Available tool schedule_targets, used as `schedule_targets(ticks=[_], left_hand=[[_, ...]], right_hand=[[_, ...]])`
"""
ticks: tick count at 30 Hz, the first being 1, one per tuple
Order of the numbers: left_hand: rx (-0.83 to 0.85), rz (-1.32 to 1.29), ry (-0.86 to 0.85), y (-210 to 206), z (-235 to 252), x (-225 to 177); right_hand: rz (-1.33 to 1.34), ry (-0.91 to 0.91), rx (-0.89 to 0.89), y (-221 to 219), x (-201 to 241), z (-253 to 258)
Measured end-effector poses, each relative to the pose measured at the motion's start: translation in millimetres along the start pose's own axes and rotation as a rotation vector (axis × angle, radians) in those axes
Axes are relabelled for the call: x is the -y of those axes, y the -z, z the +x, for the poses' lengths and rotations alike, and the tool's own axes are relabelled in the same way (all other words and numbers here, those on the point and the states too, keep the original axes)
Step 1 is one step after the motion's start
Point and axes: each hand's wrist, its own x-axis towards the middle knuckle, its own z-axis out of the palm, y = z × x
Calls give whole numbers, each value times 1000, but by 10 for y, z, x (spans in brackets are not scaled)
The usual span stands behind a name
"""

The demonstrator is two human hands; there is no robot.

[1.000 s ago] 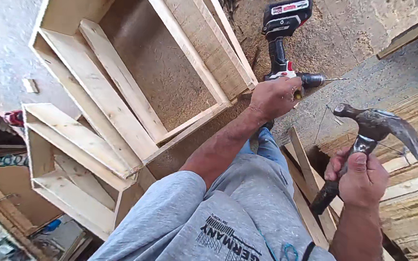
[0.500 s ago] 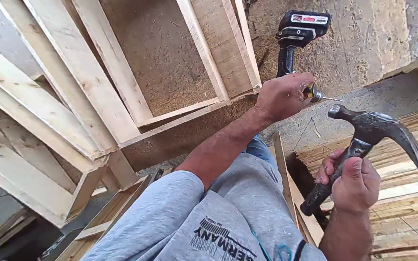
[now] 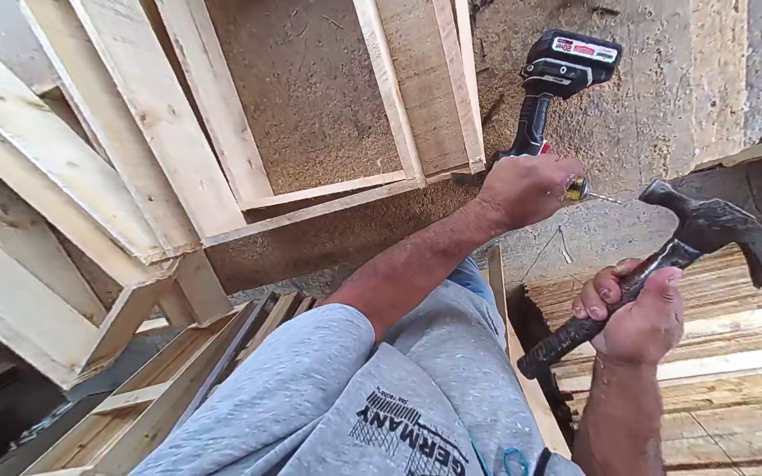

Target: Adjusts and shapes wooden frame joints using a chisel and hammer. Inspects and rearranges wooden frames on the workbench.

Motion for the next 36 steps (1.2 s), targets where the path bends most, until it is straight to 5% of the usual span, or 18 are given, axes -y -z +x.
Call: schedule_targets(ticks=[4,8,15,26,30,36], left_hand=[[36,45,56,12,4,63],[-3,54,8,-1,-41,93],[-89,65,-145,29,-180,117],[-146,-15,-139,172,-230,130],[-138,-9,-139,166,-255,139],[-139,29,-140,133,-280,152]], right_hand=[[-112,-150,87,1,-43,12],[-37,-15,-10,81,10,80],[-103,-40,77,11,59,50],[-64,142,96,-100,51,12],[-124,28,152,-159,-113,-39],[-57,119,97,-137,-108,-2]])
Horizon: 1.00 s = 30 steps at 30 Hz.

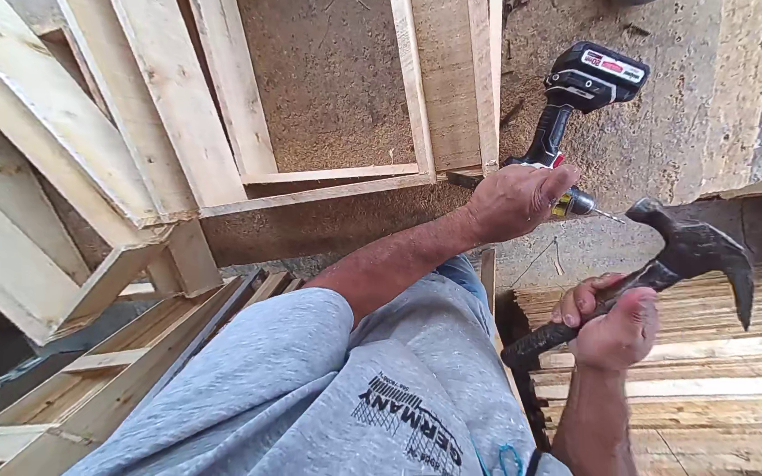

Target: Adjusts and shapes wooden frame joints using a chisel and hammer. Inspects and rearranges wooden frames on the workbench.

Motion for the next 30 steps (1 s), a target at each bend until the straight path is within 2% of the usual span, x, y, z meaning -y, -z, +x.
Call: schedule_targets(ticks=[2,7,10,15,18,22,23,26,27,29,30], left_hand=[[4,26,-36,-11,-31,0],[24,22,-45,-10,-35,28],[48,39,-40,-46,-108,47],[26,33,-105,-35,-148,108],[58,77,-184,-3,-196,107],[104,-40,-324,272,-664,-10],[55,-113,-267,391,-838,-42],[-262,-349,182,818,-1166,-140],[-352,-376,263,936,-1213,-160],[-366,-395,280,1062,-1266,-187],[-282,-402,287,1076,-1274,-216]], right_hand=[[-51,-96,56,-36,-81,-8],[12,6,12,47,-1,21],[-32,-98,67,-84,-164,-19],[64,-73,24,4,-207,12],[55,-170,65,-72,-285,1],[-36,-78,25,251,-215,-92],[-78,-42,0,384,-175,-127],[-151,9,-70,687,-109,-289],[-171,-4,-75,744,-105,-359],[-208,-53,-83,763,-140,-472],[-227,-87,-81,728,-171,-514]])
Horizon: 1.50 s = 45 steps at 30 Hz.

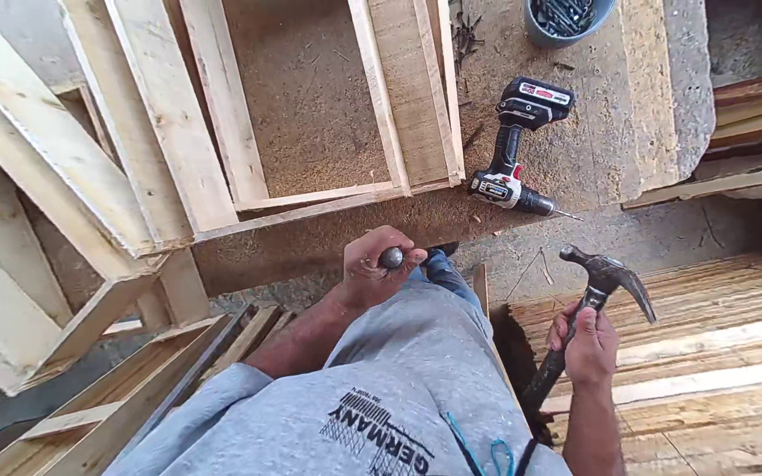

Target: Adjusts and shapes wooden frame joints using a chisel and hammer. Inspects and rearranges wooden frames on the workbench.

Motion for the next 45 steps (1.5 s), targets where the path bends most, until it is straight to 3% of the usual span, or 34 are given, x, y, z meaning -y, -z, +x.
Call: schedule_targets(ticks=[4,7,9,11,14,15,18,21,23,25,26,28,30,34,36,40,42,45], left_hand=[[507,430,423,-224,178,-84],[432,743,488,-499,224,257],[573,868,561,-602,255,387],[645,843,530,-620,187,425],[413,744,262,-563,40,542],[383,754,269,-569,50,551],[542,823,500,-620,213,506],[671,790,413,-463,215,492],[852,679,320,-214,129,456],[1077,645,429,-51,11,397],[1078,619,532,32,-93,399],[877,494,762,277,-297,447],[538,302,945,563,-509,498],[-156,-110,1084,1190,-893,497],[-392,-173,1139,1540,-932,483],[-604,-123,1306,2191,-1062,624],[-616,-265,1393,2372,-1153,738],[-725,-525,1357,2490,-1193,932]], right_hand=[[-81,-101,84,-329,-58,-62],[-183,-107,194,-545,-57,-100],[-275,-87,263,-618,-54,-129],[-372,-64,317,-624,-58,-156],[-405,-44,332,-608,-78,-170],[-396,-48,326,-604,-83,-176],[-363,-87,274,-638,-55,-197],[-360,-99,228,-669,-18,-189],[-377,-89,215,-699,-13,-190],[-419,-66,213,-732,-15,-190],[-439,-58,218,-750,-16,-192],[-456,-48,222,-815,-27,-189],[-478,-37,200,-873,-43,-195],[-545,90,127,-1172,158,34],[-530,194,71,-1387,326,334],[-737,327,-20,-1871,702,1010],[-804,306,-26,-2069,812,1220],[-851,253,-28,-2311,843,1359]])
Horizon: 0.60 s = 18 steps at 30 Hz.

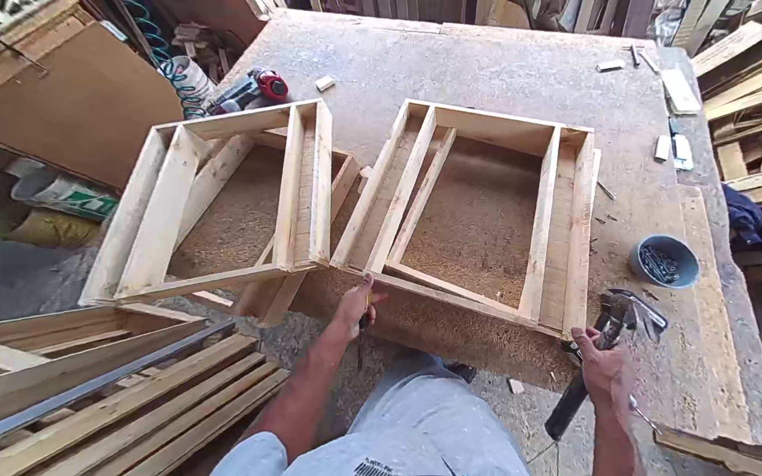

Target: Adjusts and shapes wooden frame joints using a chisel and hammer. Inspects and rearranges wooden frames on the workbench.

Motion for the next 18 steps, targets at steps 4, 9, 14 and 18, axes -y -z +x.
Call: schedule_targets(ticks=[4,9,14,18], left_hand=[[-28,-241,70,-48,186,-105],[58,-199,271,145,347,-356],[209,-336,276,375,369,-592],[399,-360,97,449,547,-1142]], right_hand=[[-96,-113,-54,-157,147,-27],[-237,-238,-124,-263,308,50],[-292,-244,-107,-129,722,82],[-214,-215,-187,-73,1295,363]])
